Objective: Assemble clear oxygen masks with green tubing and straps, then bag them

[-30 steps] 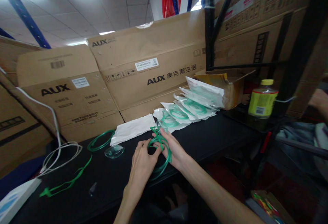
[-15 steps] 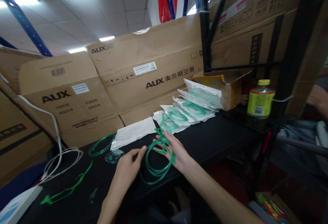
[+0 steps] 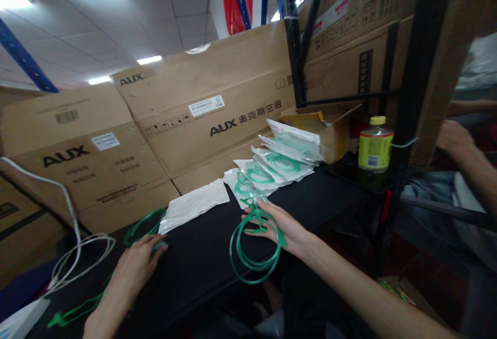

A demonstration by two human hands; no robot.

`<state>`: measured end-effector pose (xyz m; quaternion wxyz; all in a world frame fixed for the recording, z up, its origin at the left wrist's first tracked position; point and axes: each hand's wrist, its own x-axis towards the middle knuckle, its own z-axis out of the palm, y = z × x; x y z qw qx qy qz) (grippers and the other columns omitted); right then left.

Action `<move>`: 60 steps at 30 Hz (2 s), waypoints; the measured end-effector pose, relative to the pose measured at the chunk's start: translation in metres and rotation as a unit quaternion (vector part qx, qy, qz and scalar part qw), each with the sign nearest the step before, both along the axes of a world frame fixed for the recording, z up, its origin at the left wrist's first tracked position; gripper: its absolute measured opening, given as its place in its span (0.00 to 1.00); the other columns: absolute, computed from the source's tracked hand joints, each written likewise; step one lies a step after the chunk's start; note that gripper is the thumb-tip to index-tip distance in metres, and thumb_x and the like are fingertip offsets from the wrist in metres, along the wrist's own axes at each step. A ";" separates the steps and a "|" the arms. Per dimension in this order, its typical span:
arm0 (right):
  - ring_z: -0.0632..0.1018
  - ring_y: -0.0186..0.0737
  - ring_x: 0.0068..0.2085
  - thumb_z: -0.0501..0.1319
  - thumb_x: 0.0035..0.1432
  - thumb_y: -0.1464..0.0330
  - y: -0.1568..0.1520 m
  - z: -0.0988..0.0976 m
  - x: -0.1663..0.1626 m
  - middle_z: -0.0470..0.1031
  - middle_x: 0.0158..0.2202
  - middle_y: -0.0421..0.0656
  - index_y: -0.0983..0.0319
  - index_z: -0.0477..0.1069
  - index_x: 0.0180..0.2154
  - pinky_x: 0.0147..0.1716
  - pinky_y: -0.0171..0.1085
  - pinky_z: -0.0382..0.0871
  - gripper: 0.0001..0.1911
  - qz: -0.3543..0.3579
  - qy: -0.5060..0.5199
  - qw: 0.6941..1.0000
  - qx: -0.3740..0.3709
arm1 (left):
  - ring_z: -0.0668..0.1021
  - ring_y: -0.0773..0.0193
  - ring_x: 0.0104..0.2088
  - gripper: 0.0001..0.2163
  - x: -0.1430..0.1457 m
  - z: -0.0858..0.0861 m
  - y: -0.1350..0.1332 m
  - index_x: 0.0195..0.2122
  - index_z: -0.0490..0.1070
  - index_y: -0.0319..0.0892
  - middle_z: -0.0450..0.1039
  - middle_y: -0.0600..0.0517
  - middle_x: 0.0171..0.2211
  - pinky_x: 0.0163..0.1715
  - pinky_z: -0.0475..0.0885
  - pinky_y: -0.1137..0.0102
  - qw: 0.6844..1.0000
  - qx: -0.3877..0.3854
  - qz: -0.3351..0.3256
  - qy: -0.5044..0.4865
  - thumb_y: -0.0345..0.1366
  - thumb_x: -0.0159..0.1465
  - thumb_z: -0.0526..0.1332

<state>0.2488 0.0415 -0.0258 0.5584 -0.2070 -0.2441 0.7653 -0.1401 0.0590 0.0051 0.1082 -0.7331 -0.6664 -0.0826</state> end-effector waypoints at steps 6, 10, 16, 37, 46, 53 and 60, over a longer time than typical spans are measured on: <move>0.83 0.50 0.46 0.74 0.54 0.61 -0.002 -0.002 -0.001 0.81 0.41 0.47 0.61 0.72 0.43 0.47 0.53 0.77 0.19 0.001 0.000 1.000 0.001 | 0.75 0.48 0.59 0.28 0.077 0.025 0.021 0.57 0.73 0.36 0.74 0.41 0.59 0.61 0.67 0.60 0.999 0.002 -0.036 -0.017 0.52 0.68 0.50; 0.82 0.50 0.47 0.74 0.54 0.61 -0.003 -0.001 -0.002 0.81 0.42 0.47 0.61 0.72 0.45 0.47 0.52 0.78 0.20 0.004 -0.004 1.000 0.006 | 0.75 0.47 0.60 0.28 0.146 0.029 0.068 0.58 0.74 0.37 0.76 0.40 0.58 0.59 0.67 0.61 0.999 -0.021 -0.013 -0.024 0.52 0.71 0.47; 0.83 0.50 0.46 0.74 0.53 0.61 -0.001 -0.002 -0.002 0.81 0.43 0.48 0.62 0.71 0.46 0.45 0.51 0.79 0.22 0.008 0.002 1.000 0.006 | 0.78 0.38 0.54 0.27 0.186 0.024 0.124 0.50 0.78 0.34 0.77 0.30 0.51 0.48 0.73 0.55 0.994 -0.075 0.076 0.004 0.55 0.68 0.55; 0.82 0.51 0.47 0.76 0.49 0.60 -0.001 -0.001 -0.001 0.80 0.41 0.47 0.63 0.71 0.44 0.46 0.51 0.79 0.25 0.011 0.008 1.000 0.012 | 0.78 0.54 0.49 0.17 0.185 0.018 0.160 0.55 0.70 0.40 0.73 0.44 0.54 0.48 0.76 0.54 0.984 -0.146 0.099 0.035 0.42 0.70 0.62; 0.82 0.52 0.48 0.77 0.49 0.61 -0.001 0.001 -0.001 0.80 0.42 0.47 0.64 0.72 0.45 0.45 0.51 0.79 0.26 0.011 0.010 1.000 0.010 | 0.80 0.58 0.45 0.15 0.175 0.028 0.161 0.53 0.71 0.39 0.75 0.45 0.50 0.44 0.78 0.58 0.975 -0.192 0.104 0.027 0.42 0.70 0.62; 0.82 0.52 0.49 0.75 0.52 0.62 0.000 -0.003 -0.001 0.80 0.42 0.47 0.64 0.72 0.46 0.46 0.51 0.79 0.24 0.017 0.016 1.000 0.022 | 0.79 0.55 0.49 0.16 0.185 0.031 0.138 0.54 0.71 0.39 0.74 0.45 0.52 0.48 0.77 0.55 0.982 -0.092 0.150 0.071 0.41 0.69 0.63; 0.82 0.52 0.48 0.75 0.53 0.63 0.000 -0.001 0.002 0.81 0.42 0.48 0.64 0.72 0.47 0.47 0.52 0.78 0.23 0.035 0.018 0.999 0.023 | 0.80 0.42 0.49 0.14 0.181 0.080 0.093 0.51 0.73 0.30 0.78 0.32 0.45 0.42 0.74 0.57 0.985 0.039 0.125 0.112 0.30 0.70 0.52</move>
